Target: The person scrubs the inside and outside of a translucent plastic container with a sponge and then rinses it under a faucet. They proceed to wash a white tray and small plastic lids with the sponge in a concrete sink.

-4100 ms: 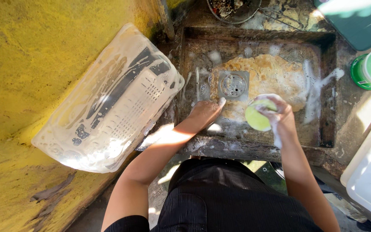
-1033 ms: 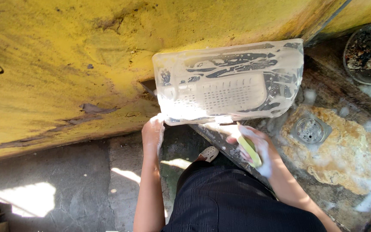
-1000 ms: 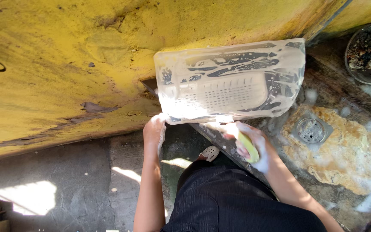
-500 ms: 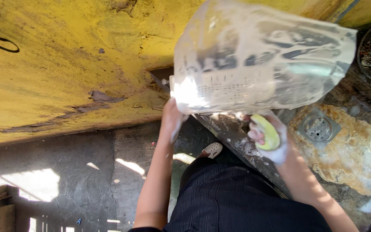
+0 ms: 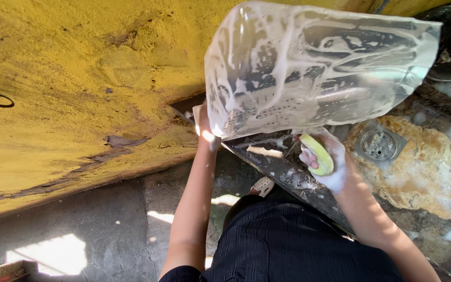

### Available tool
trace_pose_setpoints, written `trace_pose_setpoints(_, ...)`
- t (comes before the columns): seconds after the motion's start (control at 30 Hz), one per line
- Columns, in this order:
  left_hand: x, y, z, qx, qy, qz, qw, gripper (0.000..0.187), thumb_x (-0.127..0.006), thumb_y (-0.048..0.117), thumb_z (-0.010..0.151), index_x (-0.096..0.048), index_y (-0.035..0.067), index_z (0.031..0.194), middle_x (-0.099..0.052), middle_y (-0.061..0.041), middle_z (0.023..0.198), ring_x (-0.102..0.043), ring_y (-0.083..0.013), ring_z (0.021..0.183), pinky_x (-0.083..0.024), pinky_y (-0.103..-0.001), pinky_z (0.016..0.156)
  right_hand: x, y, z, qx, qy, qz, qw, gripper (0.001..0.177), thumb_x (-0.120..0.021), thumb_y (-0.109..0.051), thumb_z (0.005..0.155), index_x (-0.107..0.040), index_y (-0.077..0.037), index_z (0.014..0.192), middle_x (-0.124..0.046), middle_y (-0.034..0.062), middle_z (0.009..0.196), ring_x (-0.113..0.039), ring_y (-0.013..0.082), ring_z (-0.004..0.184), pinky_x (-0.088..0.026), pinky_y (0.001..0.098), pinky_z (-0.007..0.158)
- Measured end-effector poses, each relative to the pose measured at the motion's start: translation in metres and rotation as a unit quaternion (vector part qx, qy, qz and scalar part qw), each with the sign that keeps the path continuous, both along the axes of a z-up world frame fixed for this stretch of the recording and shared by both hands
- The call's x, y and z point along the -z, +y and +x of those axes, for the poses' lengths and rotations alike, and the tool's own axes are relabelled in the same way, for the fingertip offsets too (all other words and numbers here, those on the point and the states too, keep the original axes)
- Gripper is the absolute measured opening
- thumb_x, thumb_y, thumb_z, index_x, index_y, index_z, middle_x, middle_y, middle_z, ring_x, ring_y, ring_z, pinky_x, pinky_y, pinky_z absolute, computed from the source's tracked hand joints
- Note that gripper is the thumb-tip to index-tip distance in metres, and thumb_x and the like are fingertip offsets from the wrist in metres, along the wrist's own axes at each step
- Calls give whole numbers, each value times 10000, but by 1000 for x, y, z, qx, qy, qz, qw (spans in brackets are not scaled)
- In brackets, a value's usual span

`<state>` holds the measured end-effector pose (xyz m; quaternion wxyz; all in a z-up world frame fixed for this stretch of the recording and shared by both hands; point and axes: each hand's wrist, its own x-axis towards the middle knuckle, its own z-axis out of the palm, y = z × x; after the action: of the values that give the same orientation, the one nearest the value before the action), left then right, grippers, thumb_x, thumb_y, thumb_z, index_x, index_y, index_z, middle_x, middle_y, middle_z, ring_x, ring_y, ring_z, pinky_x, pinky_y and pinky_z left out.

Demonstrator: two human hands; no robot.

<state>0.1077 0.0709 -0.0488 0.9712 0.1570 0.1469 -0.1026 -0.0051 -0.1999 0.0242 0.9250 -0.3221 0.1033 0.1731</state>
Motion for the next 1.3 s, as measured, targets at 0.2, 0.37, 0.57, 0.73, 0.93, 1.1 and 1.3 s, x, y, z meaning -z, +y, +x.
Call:
trace_pose_setpoints(0.2,-29,62,-36,-243,-273,263,893,275,-501,251,1031,-487,110,795,-461,9,670,-402,-58,498,-321,-170,378,0,40,-3,-42,172,-186,966,182,-484,-176,904,-609,-46,926,-563,60,681,-420,87,378,-330,209,269)
trace_pose_setpoints(0.37,-51,81,-75,-307,101,388,863,149,-497,209,909,-553,141,790,-461,55,567,-376,-27,404,-282,-173,322,2,57,-4,-74,74,-210,972,164,-512,-160,888,-603,-49,966,-568,66,710,-477,94,429,-371,211,292)
trace_pose_setpoints(0.57,-101,42,-98,-357,-30,415,837,178,-502,207,950,-515,109,802,-375,59,601,-274,-18,435,-213,-195,373,14,50,14,-79,209,-262,939,306,-407,-262,823,-599,-119,1014,-630,93,696,-565,160,486,-480,253,381)
trace_pose_setpoints(0.73,-119,-28,-93,-277,-167,492,808,161,-503,155,969,-481,89,824,-468,30,760,-258,-13,519,-191,-204,434,-5,3,0,-25,109,-312,944,331,-666,-299,869,-524,-80,1073,-583,65,905,-600,137,770,-524,244,556)
trace_pose_setpoints(0.93,-96,-133,-91,-14,-317,640,700,158,-483,149,990,-591,54,924,-452,-29,719,-308,-80,568,-257,-276,512,-39,-124,-102,372,47,-301,877,521,-687,-41,643,-505,-137,1122,-511,57,1040,-599,211,936,-610,362,687)
trace_pose_setpoints(1.1,-79,-216,-86,-38,-563,739,368,157,-502,209,984,-601,90,1009,-569,-85,857,-549,-227,786,-473,-331,675,-17,-227,-264,392,285,-825,289,290,-582,104,842,-619,-46,1088,-591,110,837,-605,210,781,-448,323,659)
trace_pose_setpoints(1.3,-62,-223,-68,-19,-629,690,357,151,-577,224,920,-633,105,993,-606,-86,883,-606,-229,763,-509,-333,625,9,-235,-315,417,164,-856,258,181,-602,50,839,-532,19,1002,-609,151,940,-606,269,861,-498,366,742)
